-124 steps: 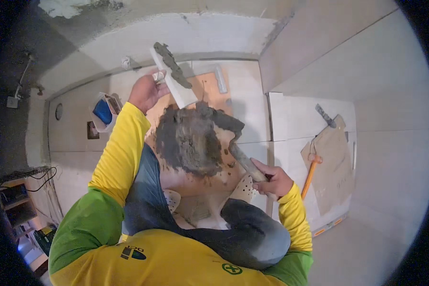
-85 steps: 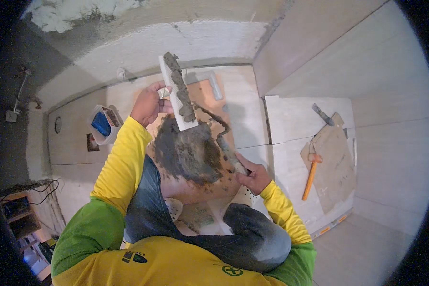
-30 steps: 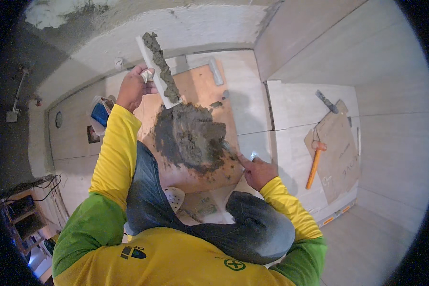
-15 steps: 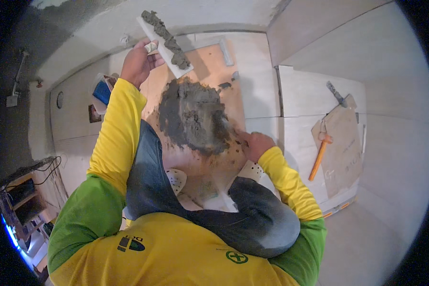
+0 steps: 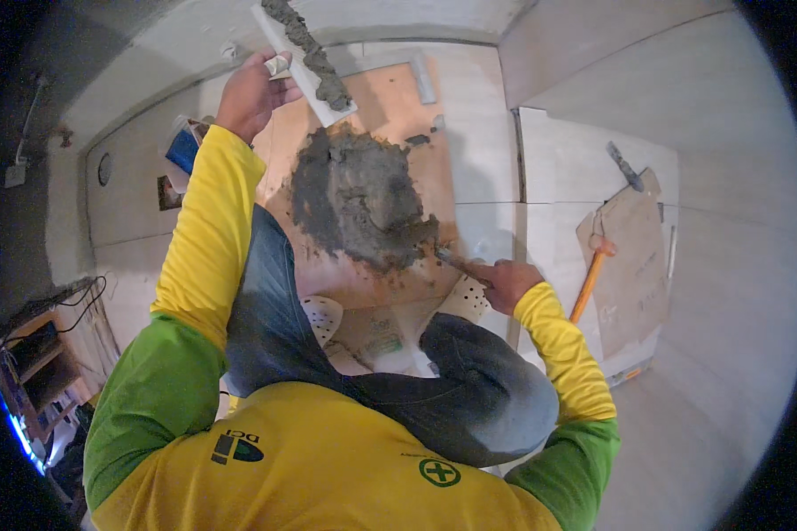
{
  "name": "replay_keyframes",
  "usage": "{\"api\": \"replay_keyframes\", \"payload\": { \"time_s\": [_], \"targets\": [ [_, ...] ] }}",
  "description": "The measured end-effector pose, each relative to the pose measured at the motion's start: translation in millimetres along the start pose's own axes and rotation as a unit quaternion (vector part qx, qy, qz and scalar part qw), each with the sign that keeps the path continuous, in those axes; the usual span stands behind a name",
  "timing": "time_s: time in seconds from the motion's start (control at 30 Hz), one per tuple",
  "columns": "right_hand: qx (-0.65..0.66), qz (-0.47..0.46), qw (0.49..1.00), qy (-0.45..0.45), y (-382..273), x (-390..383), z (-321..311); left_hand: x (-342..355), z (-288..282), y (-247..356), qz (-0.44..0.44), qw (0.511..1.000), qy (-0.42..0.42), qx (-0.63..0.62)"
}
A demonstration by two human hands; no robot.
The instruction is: The person cuts a tile piece using an angle grinder, applies mortar to it with a trowel, and installs the tile piece onto the floor before tapping it into place with a mallet.
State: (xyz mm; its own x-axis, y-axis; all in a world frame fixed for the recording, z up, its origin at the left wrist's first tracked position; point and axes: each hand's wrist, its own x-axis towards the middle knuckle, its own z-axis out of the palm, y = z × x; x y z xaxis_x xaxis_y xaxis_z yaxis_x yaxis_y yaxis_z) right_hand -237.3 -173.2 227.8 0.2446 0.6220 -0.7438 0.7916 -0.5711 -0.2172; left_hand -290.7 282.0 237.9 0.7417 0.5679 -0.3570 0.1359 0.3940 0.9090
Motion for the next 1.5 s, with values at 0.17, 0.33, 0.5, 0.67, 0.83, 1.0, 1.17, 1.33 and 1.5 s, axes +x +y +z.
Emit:
{"api": "replay_keyframes", "payload": {
  "time_s": [0.17, 0.33, 0.5, 0.67, 0.83, 1.0, 1.17, 1.33, 1.5],
  "targets": [
    [0.058, -0.025, 0.997, 0.034, -8.2, 11.3, 23.1, -2.3, 1.5, -2.8, -0.001, 1.000, -0.006, 0.014],
    [0.042, -0.048, 0.998, 0.019, 9.1, 16.4, 31.7, 1.4, 6.6, 3.3, 0.016, 0.999, -0.012, -0.026],
    [0.394, 0.053, 0.911, -0.114, 23.3, -23.6, -4.4, 8.6, -3.1, 2.7, 0.017, 0.999, -0.019, -0.029],
    [0.599, -0.013, 0.801, -0.008, 27.7, -50.2, -15.7, 18.3, -0.4, -10.2, -0.005, 1.000, -0.024, -0.003],
    [0.615, -0.019, 0.785, 0.079, 4.8, -58.9, -50.4, 9.6, 12.3, -9.6, -0.035, 0.996, -0.069, -0.041],
    [0.387, -0.124, 0.846, 0.345, -8.5, -23.4, -51.4, 9.3, 26.9, -7.9, -0.101, 0.975, -0.154, -0.124],
    [0.334, -0.058, 0.856, 0.391, -20.9, 2.3, -53.6, 6.4, 35.9, -12.7, -0.143, 0.953, -0.196, -0.180],
    [0.226, -0.076, 0.857, 0.457, -30.4, 18.3, -43.8, 7.6, 41.3, -17.7, -0.160, 0.947, -0.206, -0.187],
    [0.127, -0.052, 0.871, 0.471, -24.3, 6.1, -39.7, 4.1, 33.9, -17.5, -0.160, 0.950, -0.192, -0.188]
  ]
}}
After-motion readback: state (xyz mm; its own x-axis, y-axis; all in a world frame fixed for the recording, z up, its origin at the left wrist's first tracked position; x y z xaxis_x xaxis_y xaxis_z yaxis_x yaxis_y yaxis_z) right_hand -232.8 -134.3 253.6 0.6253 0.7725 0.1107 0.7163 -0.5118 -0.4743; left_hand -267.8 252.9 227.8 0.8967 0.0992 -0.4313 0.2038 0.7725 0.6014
